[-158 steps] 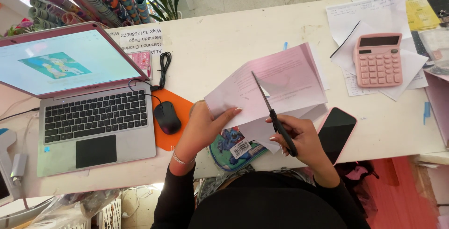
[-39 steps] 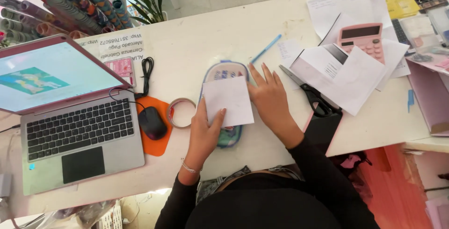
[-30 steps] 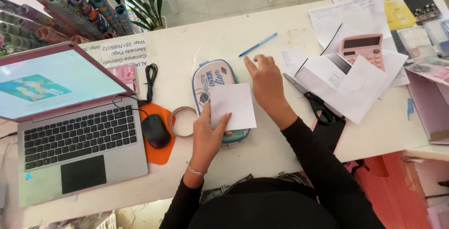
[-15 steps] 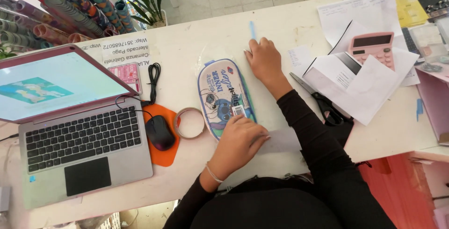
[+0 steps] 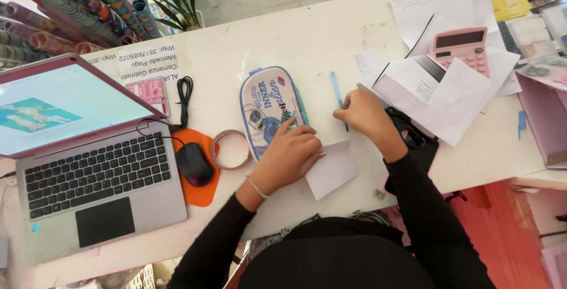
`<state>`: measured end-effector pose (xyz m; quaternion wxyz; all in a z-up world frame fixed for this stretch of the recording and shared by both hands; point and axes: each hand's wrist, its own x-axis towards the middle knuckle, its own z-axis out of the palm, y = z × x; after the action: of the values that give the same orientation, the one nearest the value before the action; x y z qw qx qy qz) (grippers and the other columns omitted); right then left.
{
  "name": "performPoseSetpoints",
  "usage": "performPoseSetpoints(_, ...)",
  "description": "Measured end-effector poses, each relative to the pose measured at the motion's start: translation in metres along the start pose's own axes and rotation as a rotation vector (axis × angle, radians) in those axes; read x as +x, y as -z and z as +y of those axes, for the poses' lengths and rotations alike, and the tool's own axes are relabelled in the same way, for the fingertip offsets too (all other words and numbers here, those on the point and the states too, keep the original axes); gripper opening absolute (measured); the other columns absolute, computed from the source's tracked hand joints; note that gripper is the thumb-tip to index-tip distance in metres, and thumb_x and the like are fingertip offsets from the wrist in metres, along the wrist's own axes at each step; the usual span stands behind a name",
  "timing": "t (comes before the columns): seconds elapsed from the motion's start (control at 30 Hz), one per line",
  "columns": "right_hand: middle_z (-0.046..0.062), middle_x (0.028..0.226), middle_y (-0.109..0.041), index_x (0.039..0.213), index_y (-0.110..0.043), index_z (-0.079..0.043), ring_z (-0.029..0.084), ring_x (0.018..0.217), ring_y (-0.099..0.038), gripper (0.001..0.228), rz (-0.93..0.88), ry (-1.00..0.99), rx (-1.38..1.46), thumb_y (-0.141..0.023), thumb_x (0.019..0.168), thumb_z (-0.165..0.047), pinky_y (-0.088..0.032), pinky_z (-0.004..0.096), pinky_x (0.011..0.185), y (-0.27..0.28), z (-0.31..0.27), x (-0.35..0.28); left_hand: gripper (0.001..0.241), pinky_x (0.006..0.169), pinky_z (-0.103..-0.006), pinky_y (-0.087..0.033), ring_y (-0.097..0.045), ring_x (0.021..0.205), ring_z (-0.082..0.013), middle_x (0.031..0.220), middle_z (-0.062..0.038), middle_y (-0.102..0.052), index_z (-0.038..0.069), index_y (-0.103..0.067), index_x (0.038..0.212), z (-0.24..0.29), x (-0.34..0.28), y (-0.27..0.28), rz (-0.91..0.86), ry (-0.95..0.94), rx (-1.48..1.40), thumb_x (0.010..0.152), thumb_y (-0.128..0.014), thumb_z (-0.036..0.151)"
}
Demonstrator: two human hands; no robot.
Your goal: Sorting through a stack of papers, cutting a sheet with scissors, and writing on a slip of paper at a desk
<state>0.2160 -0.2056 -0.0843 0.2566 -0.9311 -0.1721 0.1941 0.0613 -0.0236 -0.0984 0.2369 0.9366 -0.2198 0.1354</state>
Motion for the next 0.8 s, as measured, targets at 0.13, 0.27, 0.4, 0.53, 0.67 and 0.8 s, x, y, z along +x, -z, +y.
performPoseSetpoints(0.13, 0.018, 0.071, -0.071, 0.089, -0.069, 0.001, 0.039, 0.074, -0.07, 0.027, 0.115, 0.019, 0.207, -0.069, 0.081, -0.025, -0.057, 0.053, 0.074, 0.01, -0.004, -0.041, 0.022, 0.113, -0.0549, -0.038, -0.066, 0.113, -0.0204, 0.088, -0.002, -0.072, 0.016, -0.063, 0.086, -0.024, 0.009, 0.025, -0.022, -0.027, -0.118, 0.094, -0.07, 0.035)
performPoseSetpoints(0.27, 0.017, 0.088, -0.072, 0.102, -0.069, -0.003, 0.023, 0.084, -0.07, 0.017, 0.231, 0.263, 0.718, -0.053, 0.096, -0.003, -0.06, 0.033, 0.071, 0.003, -0.013, -0.072, 0.023, 0.112, -0.0534, -0.039, -0.068, 0.112, -0.0215, 0.086, -0.003, -0.074, 0.015, -0.068, 0.086, -0.034, 0.017, 0.036, -0.093, -0.03, -0.124, 0.089, -0.075, 0.037)
performPoseSetpoints(0.4, 0.018, 0.105, -0.077, 0.11, -0.074, -0.007, 0.032, 0.105, -0.07, 0.024, 0.085, 0.384, 0.567, -0.058, 0.092, -0.003, -0.056, 0.048, 0.092, 0.004, -0.033, -0.096, 0.024, 0.114, -0.0554, -0.036, -0.071, 0.105, -0.0242, 0.084, -0.004, -0.076, 0.016, -0.071, 0.086, -0.033, 0.022, 0.012, -0.116, 0.018, -0.034, 0.09, -0.074, 0.039)
performPoseSetpoints(0.53, 0.011, 0.089, -0.077, 0.103, -0.075, -0.011, 0.027, 0.093, -0.076, 0.021, 0.13, 0.32, 0.481, -0.08, 0.082, -0.01, -0.06, 0.039, 0.085, -0.018, -0.001, -0.094, 0.023, 0.111, -0.0559, -0.04, -0.071, 0.104, -0.0242, 0.089, -0.004, -0.075, 0.017, -0.069, 0.098, -0.016, 0.024, 0.01, -0.033, 0.074, 0.012, 0.09, -0.074, 0.038)
performPoseSetpoints(0.67, 0.008, 0.089, -0.073, 0.103, -0.07, -0.014, 0.027, 0.089, -0.072, 0.019, 0.464, 0.201, 0.298, -0.08, 0.087, -0.011, -0.057, 0.039, 0.078, -0.028, 0.025, -0.087, 0.035, 0.11, -0.0503, -0.045, -0.066, 0.117, -0.0288, 0.115, -0.011, -0.071, 0.012, -0.065, 0.126, 0.012, 0.015, -0.005, 0.209, 0.119, 0.221, 0.098, -0.067, 0.031)
performPoseSetpoints(0.8, 0.007, 0.091, -0.071, 0.106, -0.066, -0.012, 0.031, 0.088, -0.071, 0.022, 0.547, 0.261, 0.182, -0.078, 0.088, -0.008, -0.057, 0.04, 0.076, -0.032, 0.041, -0.084, 0.041, 0.112, -0.0501, -0.044, -0.063, 0.123, -0.0323, 0.13, -0.018, -0.067, 0.005, -0.061, 0.135, 0.043, -0.005, -0.022, 0.127, -0.052, 0.251, 0.1, -0.06, 0.025)
